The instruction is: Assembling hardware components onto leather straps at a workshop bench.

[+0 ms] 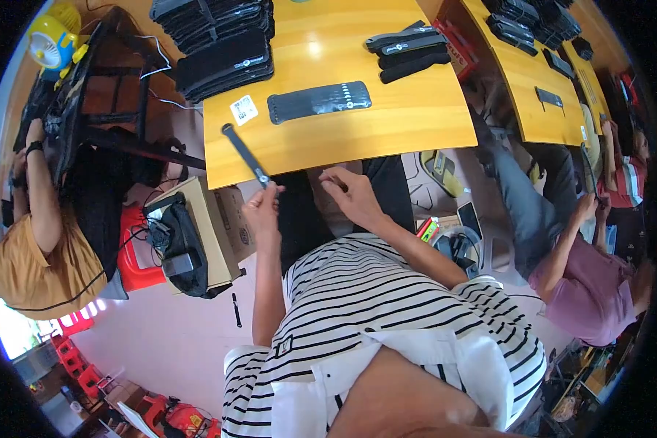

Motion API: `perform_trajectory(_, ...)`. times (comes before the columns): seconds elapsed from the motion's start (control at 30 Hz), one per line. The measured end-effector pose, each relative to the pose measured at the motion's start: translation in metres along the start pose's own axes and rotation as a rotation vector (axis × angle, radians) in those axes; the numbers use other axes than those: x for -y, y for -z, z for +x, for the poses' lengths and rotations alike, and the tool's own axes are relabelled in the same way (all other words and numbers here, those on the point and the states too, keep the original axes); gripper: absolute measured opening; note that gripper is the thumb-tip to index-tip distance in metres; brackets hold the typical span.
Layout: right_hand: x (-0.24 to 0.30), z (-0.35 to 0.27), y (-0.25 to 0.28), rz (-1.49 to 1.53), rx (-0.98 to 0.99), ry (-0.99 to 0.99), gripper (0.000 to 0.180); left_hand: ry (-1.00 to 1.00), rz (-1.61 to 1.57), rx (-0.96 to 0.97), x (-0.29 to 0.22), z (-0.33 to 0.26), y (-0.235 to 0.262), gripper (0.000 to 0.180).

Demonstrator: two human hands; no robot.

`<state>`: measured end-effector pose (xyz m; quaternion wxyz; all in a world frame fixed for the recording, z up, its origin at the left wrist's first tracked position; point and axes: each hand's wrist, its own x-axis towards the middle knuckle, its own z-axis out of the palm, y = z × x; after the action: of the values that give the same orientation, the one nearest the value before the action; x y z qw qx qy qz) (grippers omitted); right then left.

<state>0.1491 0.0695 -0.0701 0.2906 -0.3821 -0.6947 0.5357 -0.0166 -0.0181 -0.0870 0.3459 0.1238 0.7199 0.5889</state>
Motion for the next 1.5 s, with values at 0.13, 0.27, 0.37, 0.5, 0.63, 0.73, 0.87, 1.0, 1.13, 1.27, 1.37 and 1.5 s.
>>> perform_trajectory(0.13, -0.018, 0.014, -0.022, 0.237, 0.148, -0.158, 0.016, -0.019, 0.091, 0.219, 0.007, -0.037, -0.026, 0.026)
perform_trajectory(0.27, -0.017, 0.016, -0.019, 0.505, 0.241, -0.413, 0.014, 0.02, 0.092, 0.356, 0.002, -0.049, -0.03, 0.021)
perform_trajectory(0.37, -0.002, 0.019, -0.002, 0.522, 0.319, -0.454, 0.013, 0.205, -0.199, 0.349, -0.007, -0.044, -0.023, 0.023)
perform_trajectory(0.5, 0.019, 0.023, 0.009, 0.378, 0.528, -0.265, 0.015, 0.094, -0.219, 0.267, -0.023, -0.039, -0.017, 0.025)
perform_trajectory(0.63, 0.007, 0.019, -0.005, 0.336, 0.534, -0.034, 0.015, 0.128, -0.273, 0.302, -0.026, -0.037, -0.014, 0.025)
perform_trajectory(0.73, 0.017, 0.014, -0.002, 0.301, 0.53, -0.159, 0.015, 0.034, -0.28, 0.207, -0.031, -0.03, -0.017, 0.026)
perform_trajectory(0.87, 0.022, 0.011, 0.006, 0.288, 0.568, -0.253, 0.019, 0.041, -0.346, 0.242, -0.036, -0.024, -0.017, 0.027)
perform_trajectory(1.0, 0.022, 0.015, 0.01, 0.913, 0.535, -0.611, 0.025, 0.151, -0.415, 0.466, -0.038, -0.029, -0.026, 0.022)
perform_trajectory(1.13, 0.036, 0.015, 0.014, 0.748, 0.427, -0.487, 0.018, 0.121, -0.511, 0.376, -0.037, -0.022, -0.021, 0.02)
perform_trajectory(1.27, 0.055, 0.011, 0.016, 0.49, 0.308, -0.243, 0.017, 0.112, -0.594, 0.355, -0.052, -0.022, -0.016, 0.021)
perform_trajectory(1.37, 0.063, 0.005, 0.011, 0.21, 0.272, 0.03, 0.022, 0.11, -0.571, 0.346, -0.057, -0.024, -0.017, 0.021)
perform_trajectory(1.5, 0.071, 0.002, 0.01, 0.025, 0.263, 0.061, 0.028, 0.073, -0.536, 0.303, -0.058, -0.026, -0.02, 0.021)
